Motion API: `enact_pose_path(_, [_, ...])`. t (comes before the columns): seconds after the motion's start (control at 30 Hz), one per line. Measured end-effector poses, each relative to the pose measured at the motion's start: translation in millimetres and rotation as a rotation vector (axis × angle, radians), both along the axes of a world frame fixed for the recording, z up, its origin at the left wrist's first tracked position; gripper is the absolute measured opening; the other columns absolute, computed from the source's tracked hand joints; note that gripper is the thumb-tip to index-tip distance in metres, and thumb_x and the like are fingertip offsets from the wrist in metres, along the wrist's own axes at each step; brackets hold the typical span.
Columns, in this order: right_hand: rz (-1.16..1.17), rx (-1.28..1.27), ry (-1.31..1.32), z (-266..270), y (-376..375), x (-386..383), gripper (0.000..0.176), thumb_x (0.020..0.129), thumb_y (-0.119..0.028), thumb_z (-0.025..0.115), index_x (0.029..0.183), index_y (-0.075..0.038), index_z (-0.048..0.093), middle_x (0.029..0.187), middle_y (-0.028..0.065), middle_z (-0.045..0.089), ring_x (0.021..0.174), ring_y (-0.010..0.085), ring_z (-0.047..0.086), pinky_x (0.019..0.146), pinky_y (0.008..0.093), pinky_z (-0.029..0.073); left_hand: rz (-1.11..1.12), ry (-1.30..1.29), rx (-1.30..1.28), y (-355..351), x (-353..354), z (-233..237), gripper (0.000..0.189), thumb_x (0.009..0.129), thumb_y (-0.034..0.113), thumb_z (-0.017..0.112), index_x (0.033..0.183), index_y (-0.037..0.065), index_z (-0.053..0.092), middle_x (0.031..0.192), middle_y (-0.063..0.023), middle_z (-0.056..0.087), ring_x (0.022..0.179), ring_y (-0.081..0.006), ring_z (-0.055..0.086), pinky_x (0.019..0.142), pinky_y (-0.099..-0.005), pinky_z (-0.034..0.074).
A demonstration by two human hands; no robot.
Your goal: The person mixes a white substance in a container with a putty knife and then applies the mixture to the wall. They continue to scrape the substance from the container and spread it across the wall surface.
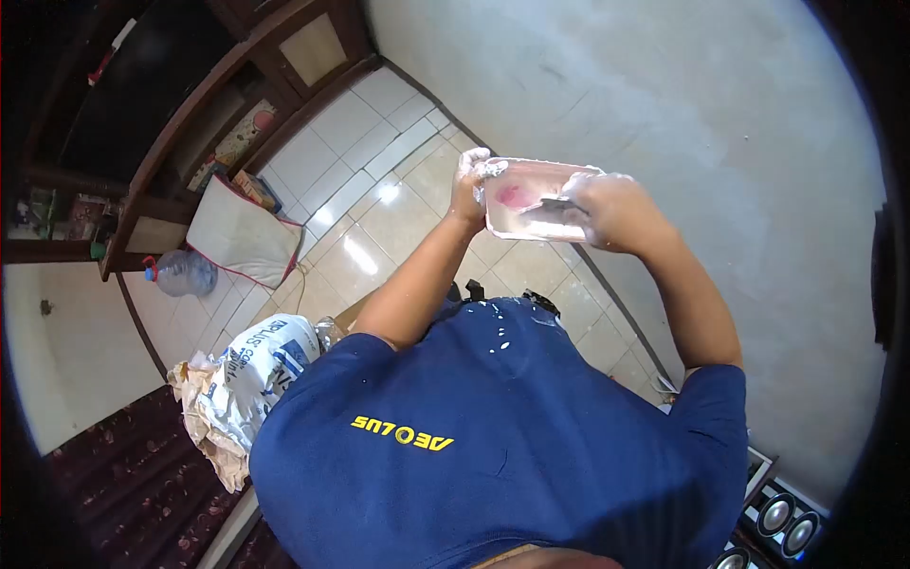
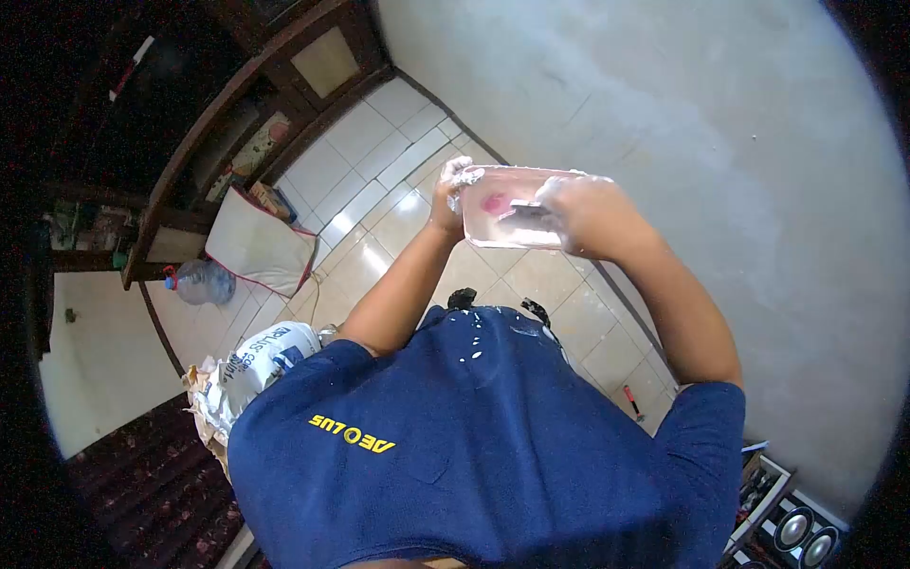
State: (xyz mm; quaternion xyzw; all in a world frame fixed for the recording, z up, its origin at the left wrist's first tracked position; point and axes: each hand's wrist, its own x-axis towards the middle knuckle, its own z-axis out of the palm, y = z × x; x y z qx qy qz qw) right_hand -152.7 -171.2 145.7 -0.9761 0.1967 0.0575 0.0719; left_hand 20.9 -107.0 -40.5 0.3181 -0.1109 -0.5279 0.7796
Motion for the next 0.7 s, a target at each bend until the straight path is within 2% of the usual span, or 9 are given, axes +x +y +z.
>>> enact_pose_path(0.07, [0.09,0.034,0.18,-27,-2,-4,0.019,0.072,-0.014,0.061,0.089,-0.004,0.06,0.087,0.0152,0.062,0.081,0.0345,0.061,0.07,0.0443,0.048,-0.022,0.02,-0.003,-1,-2,5,0.04,0.073,0.011,0.061,0.108,0.006,0.041,0.093,-0.0106,0.054,0.086,-0.0213,0.056,0.075,-0.0349,0.049])
enact_pose_path(0.13, [0.055,0.011,0.266,-27,9,6,0.019,0.072,-0.014,0.061,0.088,-0.004,0.059,0.086,0.0147,0.062,0.081,0.0339,0.061,0.069,0.0438,0.048,-0.038,0.047,-0.002,-2,-3,6,0.04,0.073,0.011,0.061,0.107,0.006,0.042,0.092,-0.0103,0.054,0.085,-0.0213,0.056,0.074,-0.0347,0.049])
enact_pose_path(0.2, [-0.005,-0.007,0.065,-43,6,9,0.019,0.071,-0.012,0.062,0.088,-0.004,0.058,0.087,0.0141,0.062,0.081,0.0334,0.061,0.069,0.0433,0.049,0.0,-0.037,0.053,-1,-3,4,0.038,0.073,0.01,0.061,0.105,0.007,0.042,0.092,-0.0102,0.054,0.082,-0.0211,0.057,0.071,-0.0344,0.05])
enact_pose_path(0.33, [-0.024,-0.018,0.034,-46,3,11,0.02,0.071,-0.011,0.061,0.09,-0.005,0.058,0.088,0.0127,0.061,0.084,0.0318,0.06,0.071,0.0431,0.049,0.022,0.024,-0.02,2,4,-3,0.036,0.073,0.008,0.06,0.104,0.007,0.042,0.092,-0.0107,0.054,0.08,-0.0211,0.057,0.068,-0.0341,0.051])
enact_pose_path(0.47, [-0.07,-0.024,-0.025,-20,-2,6,0.02,0.071,-0.006,0.058,0.091,-0.006,0.059,0.094,0.0124,0.062,0.089,0.0313,0.06,0.074,0.0431,0.049,-0.025,0.085,-0.026,3,5,1,0.034,0.074,0.008,0.058,0.104,0.006,0.042,0.093,-0.0117,0.054,0.081,-0.0223,0.058,0.069,-0.0357,0.052])
enact_pose_path(0.5, [-0.048,-0.043,-0.128,-9,-1,5,0.018,0.07,-0.008,0.06,0.087,-0.004,0.059,0.087,0.0144,0.061,0.084,0.0345,0.058,0.072,0.044,0.046,-0.027,0.092,-0.02,3,4,4,0.034,0.074,0.008,0.058,0.104,0.006,0.042,0.093,-0.0117,0.054,0.081,-0.0227,0.058,0.07,-0.0358,0.052])
enact_pose_path(0.53, [-0.049,-0.045,-0.129,-1,-2,5,0.018,0.07,-0.008,0.06,0.087,-0.004,0.059,0.087,0.0144,0.061,0.084,0.0345,0.058,0.072,0.044,0.046,-0.029,0.098,-0.016,3,4,6,0.033,0.074,0.008,0.058,0.104,0.006,0.042,0.093,-0.0116,0.054,0.081,-0.023,0.058,0.071,-0.0359,0.052])
enact_pose_path(0.63, [0.0,0.097,0.239,2,-7,6,0.017,0.068,-0.01,0.062,0.085,-0.005,0.061,0.085,0.0152,0.061,0.084,0.0348,0.058,0.07,0.0433,0.046,-0.044,0.052,-0.003,4,3,6,0.032,0.076,0.008,0.056,0.105,0.006,0.043,0.091,-0.0111,0.055,0.081,-0.0234,0.058,0.073,-0.0353,0.051])
enact_pose_path(0.7, [0.033,0.098,0.263,-7,-4,11,0.018,0.068,-0.012,0.063,0.085,-0.005,0.061,0.085,0.0152,0.061,0.083,0.035,0.058,0.071,0.043,0.046,-0.059,0.026,0.027,9,0,22,0.03,0.077,0.008,0.054,0.104,0.006,0.044,0.089,-0.01,0.055,0.08,-0.0225,0.058,0.072,-0.0348,0.05])
